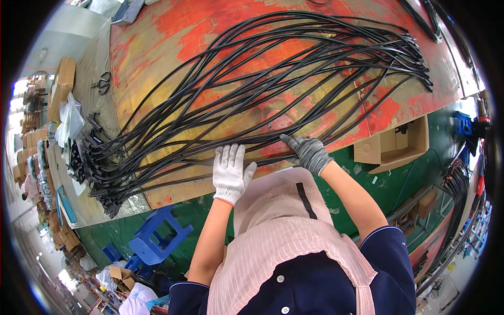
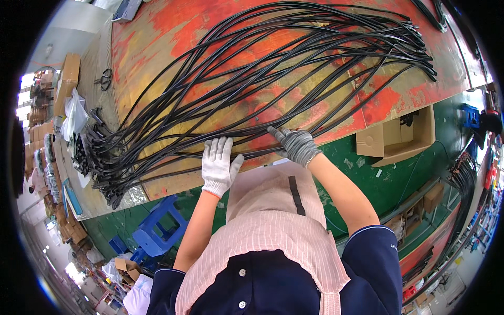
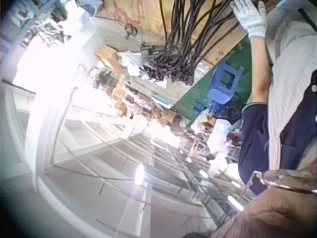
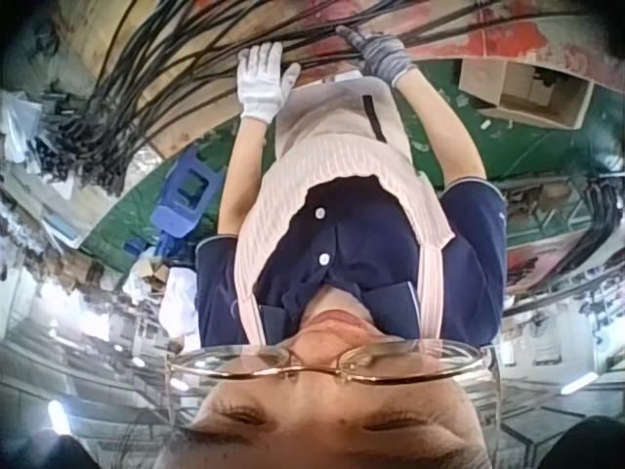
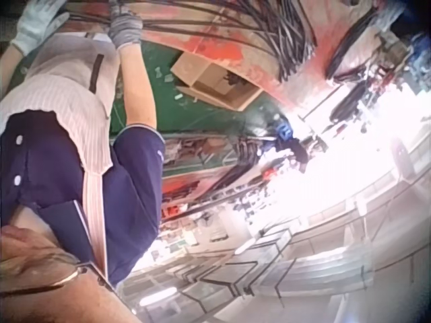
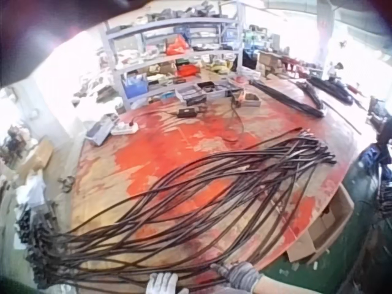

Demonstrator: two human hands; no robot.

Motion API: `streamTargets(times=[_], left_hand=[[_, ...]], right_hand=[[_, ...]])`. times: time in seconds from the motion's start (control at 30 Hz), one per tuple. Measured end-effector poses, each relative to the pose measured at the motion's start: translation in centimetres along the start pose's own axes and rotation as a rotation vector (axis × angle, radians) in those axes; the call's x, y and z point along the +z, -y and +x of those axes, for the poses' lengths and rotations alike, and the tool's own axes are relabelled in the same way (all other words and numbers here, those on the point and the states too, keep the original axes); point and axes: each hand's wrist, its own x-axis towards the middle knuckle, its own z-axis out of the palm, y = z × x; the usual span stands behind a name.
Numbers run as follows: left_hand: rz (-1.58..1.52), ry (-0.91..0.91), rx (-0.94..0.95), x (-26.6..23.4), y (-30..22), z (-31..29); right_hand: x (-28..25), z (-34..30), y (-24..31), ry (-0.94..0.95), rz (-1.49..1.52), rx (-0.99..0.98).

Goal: The person sorts and packs black electrical cables into plastic bags on an assembly table, working by hand while wearing gloves.

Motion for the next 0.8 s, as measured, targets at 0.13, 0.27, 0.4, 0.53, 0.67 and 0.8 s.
streamTargets(times=[0.13, 0.27, 0.4, 0.53, 0.67, 0.8], left_hand=[[0.001, 0.038, -0.029, 0.7, 0.1, -0.1], [-0.053, -0.017, -0.055, 0.6, 0.1, 0.2], [-0.08, -0.061, -0.042, 0.0, 0.1, 1.3], [-0.028, -0.161, 0.062, -0.4, 1.3, 3.6], [-0.023, -0.048, 0.057, 0.5, 2.2, 6.1], [0.039, 0.062, 0.016, 0.6, 2.3, 7.7]], right_hand=[[-1.2, 0.8, 0.9, 0.102, -0.019, 0.079], [-1.4, 2.2, 1.1, 0.043, 0.055, 0.122], [-0.8, 3.4, 0.8, 0.006, 0.009, 0.157], [-1.3, 3.7, 0.8, 0.042, 0.02, 0.121], [-0.8, 3.6, 0.8, -0.001, -0.003, 0.132], [0.0, 2.5, 0.6, -0.012, -0.021, 0.098]])
